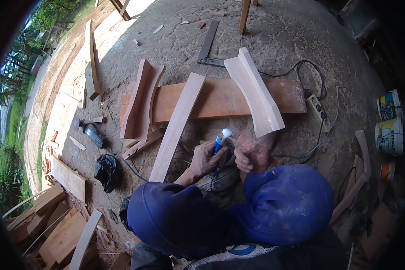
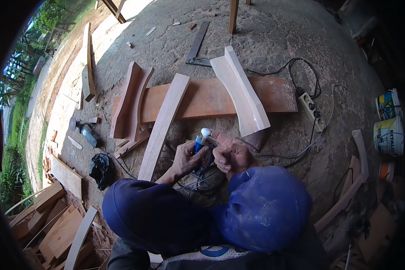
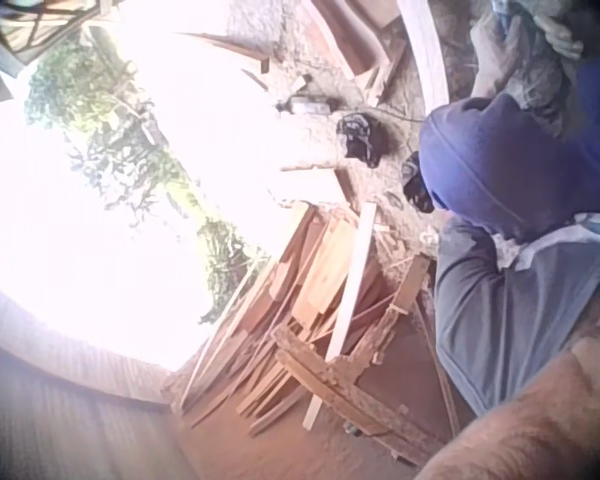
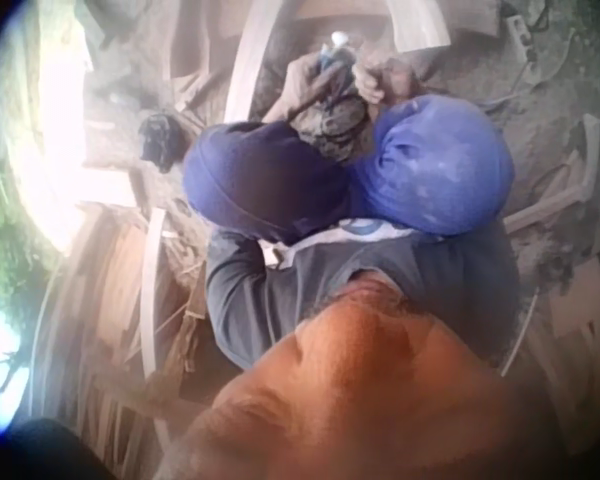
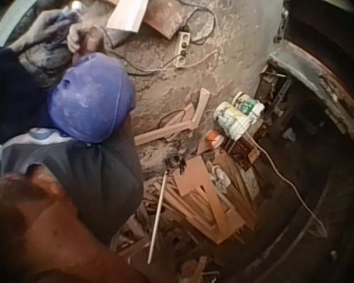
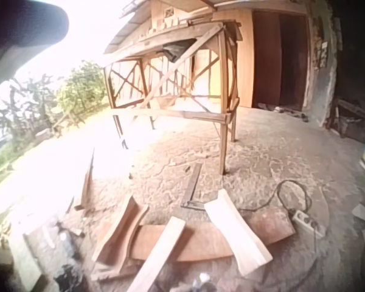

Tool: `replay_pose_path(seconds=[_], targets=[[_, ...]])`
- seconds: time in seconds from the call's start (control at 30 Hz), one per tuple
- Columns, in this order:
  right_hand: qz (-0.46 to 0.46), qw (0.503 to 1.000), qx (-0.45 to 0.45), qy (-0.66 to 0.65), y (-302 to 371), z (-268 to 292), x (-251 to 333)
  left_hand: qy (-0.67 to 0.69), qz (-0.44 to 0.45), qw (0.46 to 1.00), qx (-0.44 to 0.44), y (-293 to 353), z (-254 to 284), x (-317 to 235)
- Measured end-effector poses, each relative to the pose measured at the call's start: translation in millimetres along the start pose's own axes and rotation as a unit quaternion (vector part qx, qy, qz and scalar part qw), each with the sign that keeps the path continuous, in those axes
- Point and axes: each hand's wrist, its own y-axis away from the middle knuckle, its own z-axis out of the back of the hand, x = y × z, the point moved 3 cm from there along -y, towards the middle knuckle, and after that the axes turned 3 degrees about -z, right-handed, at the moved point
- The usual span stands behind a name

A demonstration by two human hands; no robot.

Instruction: The person sits on the floor and assembles curved wooden pieces. They apply glue to the edges of the wood, align the pieces, and use a hammer to drive nails into the joints. Finally, they use a power sander to smooth the surface of the assembled wood.

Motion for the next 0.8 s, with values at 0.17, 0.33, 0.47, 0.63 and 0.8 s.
replay_pose_path(seconds=[0.17,0.33,0.47,0.63,0.8], targets=[[-0.022,0.998,-0.035,0.048,-6,-4,-9,-0.101,-0.033,0.993,-0.056,3,5,-1],[-0.028,0.999,-0.024,0.024,-7,-6,-11,-0.186,-0.084,0.975,-0.087,3,6,4],[-0.059,0.997,-0.044,0.038,-8,-5,-11,-0.193,-0.097,0.972,-0.088,3,5,6],[-0.047,0.998,-0.025,0.018,-9,-2,-12,-0.197,-0.092,0.972,-0.090,3,4,2],[-0.020,1.000,0.008,-0.002,-9,-2,-12,-0.190,-0.063,0.974,-0.106,0,7,6]])
